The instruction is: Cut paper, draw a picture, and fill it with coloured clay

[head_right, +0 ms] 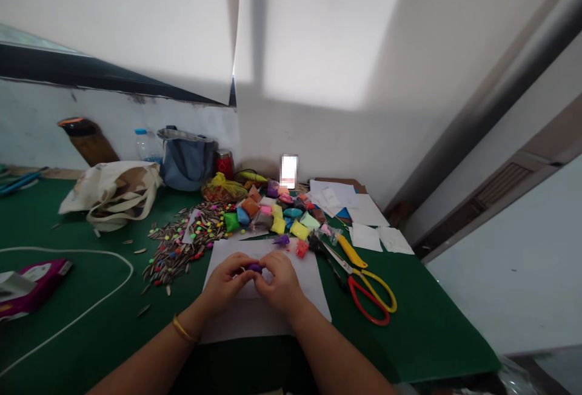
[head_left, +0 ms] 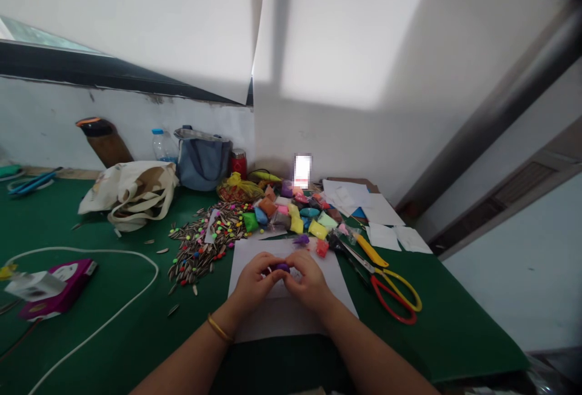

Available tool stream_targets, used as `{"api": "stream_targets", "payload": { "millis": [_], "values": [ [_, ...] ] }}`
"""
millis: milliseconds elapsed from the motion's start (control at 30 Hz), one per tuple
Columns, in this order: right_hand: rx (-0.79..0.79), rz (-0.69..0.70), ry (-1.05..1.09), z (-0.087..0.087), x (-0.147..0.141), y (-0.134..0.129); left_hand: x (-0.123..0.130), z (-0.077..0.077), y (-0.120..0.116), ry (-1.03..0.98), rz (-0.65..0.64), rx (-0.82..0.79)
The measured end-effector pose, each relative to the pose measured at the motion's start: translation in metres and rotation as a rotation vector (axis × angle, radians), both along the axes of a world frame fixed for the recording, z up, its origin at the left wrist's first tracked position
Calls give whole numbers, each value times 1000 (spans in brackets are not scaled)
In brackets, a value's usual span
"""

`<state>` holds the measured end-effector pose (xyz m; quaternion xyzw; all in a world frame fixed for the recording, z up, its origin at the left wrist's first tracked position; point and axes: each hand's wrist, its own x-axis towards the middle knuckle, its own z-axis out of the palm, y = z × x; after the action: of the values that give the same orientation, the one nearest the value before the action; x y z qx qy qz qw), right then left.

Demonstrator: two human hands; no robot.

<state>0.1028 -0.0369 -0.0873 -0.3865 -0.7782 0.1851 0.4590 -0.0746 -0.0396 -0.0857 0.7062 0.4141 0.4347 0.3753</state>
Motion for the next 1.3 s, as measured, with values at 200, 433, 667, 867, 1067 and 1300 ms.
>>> {"api": "stream_targets", "payload": {
  "millis": [200,433,667,867,1067,1300],
  "values": [
    [-83,65,-12,7,1,-3,-1,6,-1,-89,117,20],
    [-63,66,-44,-1,1,1,1,-1,-3,-65,113,53],
    [64,7,-158,-5,4,2,1,-1,-5,63,92,108],
    [-36,10,-92,1,-1,-2,0,-1,-3,-14,185,106],
    [-64,70,-47,0,0,2,1,-2,-3,-110,107,67],
    [74,-35,-180,-3,0,2,1,-1,-5,32,112,134]
  ]
}}
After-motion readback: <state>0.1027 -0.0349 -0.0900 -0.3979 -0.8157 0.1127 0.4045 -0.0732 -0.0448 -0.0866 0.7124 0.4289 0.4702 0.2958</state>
